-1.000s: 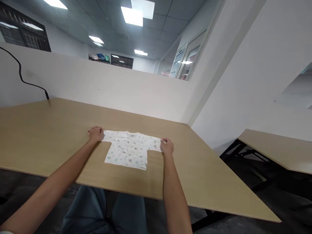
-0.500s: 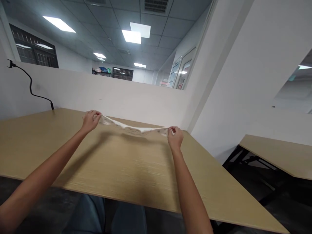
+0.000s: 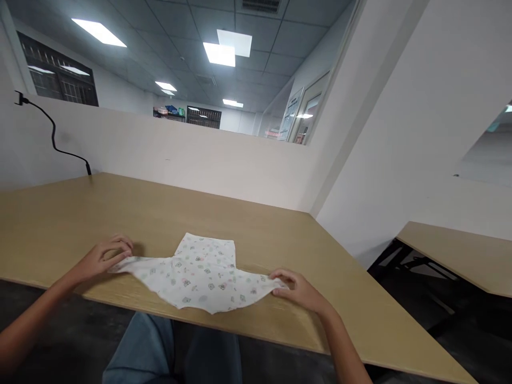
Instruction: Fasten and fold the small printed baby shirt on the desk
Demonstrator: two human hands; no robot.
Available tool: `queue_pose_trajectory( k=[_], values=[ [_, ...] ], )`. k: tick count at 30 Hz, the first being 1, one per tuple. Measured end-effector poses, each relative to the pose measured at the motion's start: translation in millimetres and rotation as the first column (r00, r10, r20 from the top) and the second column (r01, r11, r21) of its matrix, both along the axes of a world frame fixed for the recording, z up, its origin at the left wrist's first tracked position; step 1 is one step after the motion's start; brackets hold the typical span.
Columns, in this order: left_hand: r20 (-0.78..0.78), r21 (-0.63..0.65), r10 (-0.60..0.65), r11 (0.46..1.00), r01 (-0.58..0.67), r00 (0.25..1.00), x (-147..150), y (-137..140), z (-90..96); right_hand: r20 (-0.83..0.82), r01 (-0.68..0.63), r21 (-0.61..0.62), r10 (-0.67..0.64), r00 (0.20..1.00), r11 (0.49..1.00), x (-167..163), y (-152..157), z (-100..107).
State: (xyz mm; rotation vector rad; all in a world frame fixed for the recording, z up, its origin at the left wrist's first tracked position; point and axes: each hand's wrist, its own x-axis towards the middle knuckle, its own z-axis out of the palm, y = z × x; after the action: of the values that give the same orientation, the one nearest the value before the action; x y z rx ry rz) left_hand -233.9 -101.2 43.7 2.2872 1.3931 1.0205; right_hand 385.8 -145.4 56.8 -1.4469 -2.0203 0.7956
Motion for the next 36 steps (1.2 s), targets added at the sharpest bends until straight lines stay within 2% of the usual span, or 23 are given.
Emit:
queue_pose_trajectory(
  k=[2, 4, 8, 12, 17, 20, 22, 25, 27, 29, 30, 32, 34, 36],
  values=[
    [0.015, -0.056, 0.082, 0.995, -0.081, 0.997, -2, -2, -4.6, -0.028, -0.007, -0.062, 0.005, 1.0, 0.998, 0, -6, -3],
    [-0.01, -0.099, 0.144, 0.985, -0.144, 0.99, -3, 0, -10.3, -0.066, 0.036, -0.051, -0.039, 0.997, 0.998, 0, -7, -12],
    [-0.126, -0.086, 0.161, 0.981, -0.173, 0.979, -6, 9, -26.4, -0.067, 0.206, 0.125, -0.199, 0.978, 0.971, -1, 4, -40],
    [-0.161, -0.059, 0.191, 0.977, -0.202, 0.968, -12, 16, -34.8, -0.019, 0.241, 0.285, -0.246, 0.969, 0.928, -1, 14, -57],
    [-0.101, -0.159, 0.078, 0.983, -0.094, 0.992, -8, 7, -16.5, 0.003, 0.214, 0.33, -0.228, 0.974, 0.919, -3, 11, -57],
    [0.0, -0.28, 0.082, 0.957, -0.078, 0.997, 5, 1, 6.0, -0.017, 0.24, 0.294, -0.246, 0.969, 0.925, -8, 8, -56],
    [0.127, -0.344, 0.03, 0.939, 0.015, 0.991, 22, -1, 24.5, -0.042, 0.276, 0.271, -0.275, 0.96, 0.922, -13, 8, -54],
    [0.317, -0.366, -0.067, 0.912, 0.187, 0.946, 63, -2, 54.9, -0.093, 0.318, 0.271, -0.305, 0.948, 0.908, -23, 14, -47],
    [0.365, -0.357, -0.221, 0.864, 0.355, 0.904, 98, -1, 73.0, -0.122, 0.337, 0.258, -0.316, 0.941, 0.905, -31, 20, -37],
    [0.383, -0.338, -0.331, 0.819, 0.464, 0.862, 132, 5, 85.1, -0.158, 0.349, 0.239, -0.318, 0.935, 0.906, -42, 26, -22],
    [0.395, -0.295, -0.34, 0.833, 0.469, 0.853, 147, 11, 87.9, -0.185, 0.355, 0.238, -0.316, 0.93, 0.904, -47, 29, -14],
    [0.43, -0.186, -0.279, 0.903, 0.387, 0.859, 170, 31, 86.0, -0.233, 0.347, 0.232, -0.295, 0.927, 0.909, -61, 35, 4],
    [0.504, -0.11, -0.172, 0.959, 0.26, 0.847, 183, 60, 73.3, -0.267, 0.32, 0.202, -0.262, 0.927, 0.926, -80, 39, 20],
    [0.561, -0.121, -0.051, 0.982, 0.143, 0.826, 188, 91, 51.6, -0.297, 0.241, 0.142, -0.191, 0.936, 0.96, -106, 41, 33]
  ],
)
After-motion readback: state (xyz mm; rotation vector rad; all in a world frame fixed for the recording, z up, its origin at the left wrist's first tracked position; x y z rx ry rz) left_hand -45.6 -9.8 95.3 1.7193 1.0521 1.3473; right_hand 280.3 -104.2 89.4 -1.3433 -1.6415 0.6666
